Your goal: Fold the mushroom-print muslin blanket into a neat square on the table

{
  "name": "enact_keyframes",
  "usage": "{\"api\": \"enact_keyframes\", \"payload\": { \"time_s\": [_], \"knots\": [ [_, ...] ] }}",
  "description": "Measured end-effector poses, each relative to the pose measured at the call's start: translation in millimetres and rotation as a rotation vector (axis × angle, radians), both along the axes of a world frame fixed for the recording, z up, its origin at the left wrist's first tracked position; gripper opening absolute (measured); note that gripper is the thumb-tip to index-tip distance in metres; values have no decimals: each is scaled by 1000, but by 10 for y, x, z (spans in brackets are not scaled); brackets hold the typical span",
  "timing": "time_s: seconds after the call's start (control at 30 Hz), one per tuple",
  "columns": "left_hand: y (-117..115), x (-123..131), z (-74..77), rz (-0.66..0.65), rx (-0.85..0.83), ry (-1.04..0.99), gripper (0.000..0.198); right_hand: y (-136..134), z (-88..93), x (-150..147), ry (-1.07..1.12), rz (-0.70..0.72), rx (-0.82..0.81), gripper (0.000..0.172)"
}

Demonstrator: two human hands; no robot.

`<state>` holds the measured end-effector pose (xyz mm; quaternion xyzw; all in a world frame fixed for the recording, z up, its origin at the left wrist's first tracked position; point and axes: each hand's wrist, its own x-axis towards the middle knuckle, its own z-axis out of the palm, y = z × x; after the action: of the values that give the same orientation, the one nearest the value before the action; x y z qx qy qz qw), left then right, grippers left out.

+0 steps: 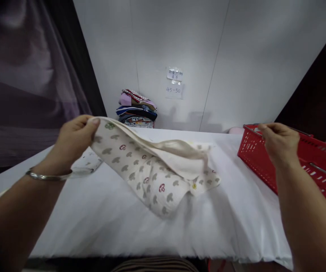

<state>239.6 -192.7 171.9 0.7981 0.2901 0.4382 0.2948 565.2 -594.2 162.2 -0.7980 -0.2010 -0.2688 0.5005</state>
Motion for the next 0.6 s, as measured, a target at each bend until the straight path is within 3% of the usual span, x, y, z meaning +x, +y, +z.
{"api": "enact_keyframes", "payload": {
  "time_s": [0.07, 0.1, 0.17, 0.23, 0.3, 0.43, 0.53, 0.6],
  "knots": [
    [-59, 36, 156, 50, 158, -9, 34, 95, 103, -248, 13, 79, 9, 40],
    [-96, 62, 206, 42, 220, 0, 32, 170, 86, -386, 17, 195, -34, 36],
    [-163, 119, 262, 3, 277, -27, 28, 364, -90, -645, 89, 520, -186, 32],
    [-205, 153, 283, -41, 239, -110, 26, 584, -420, -818, 198, 691, -373, 36],
    [-204, 138, 283, -67, 152, -200, 23, 787, -822, -862, 311, 660, -518, 41],
    [8, -44, 158, 27, 73, -207, 21, 1064, -1524, -687, 624, 383, -567, 32],
    [314, -195, -142, 216, 162, 164, 23, 1200, -1839, -582, 1052, 454, -323, 27],
    [460, -207, -429, 283, 216, 533, 22, 1284, -1948, -581, 1162, 522, -124, 22]
  ]
}}
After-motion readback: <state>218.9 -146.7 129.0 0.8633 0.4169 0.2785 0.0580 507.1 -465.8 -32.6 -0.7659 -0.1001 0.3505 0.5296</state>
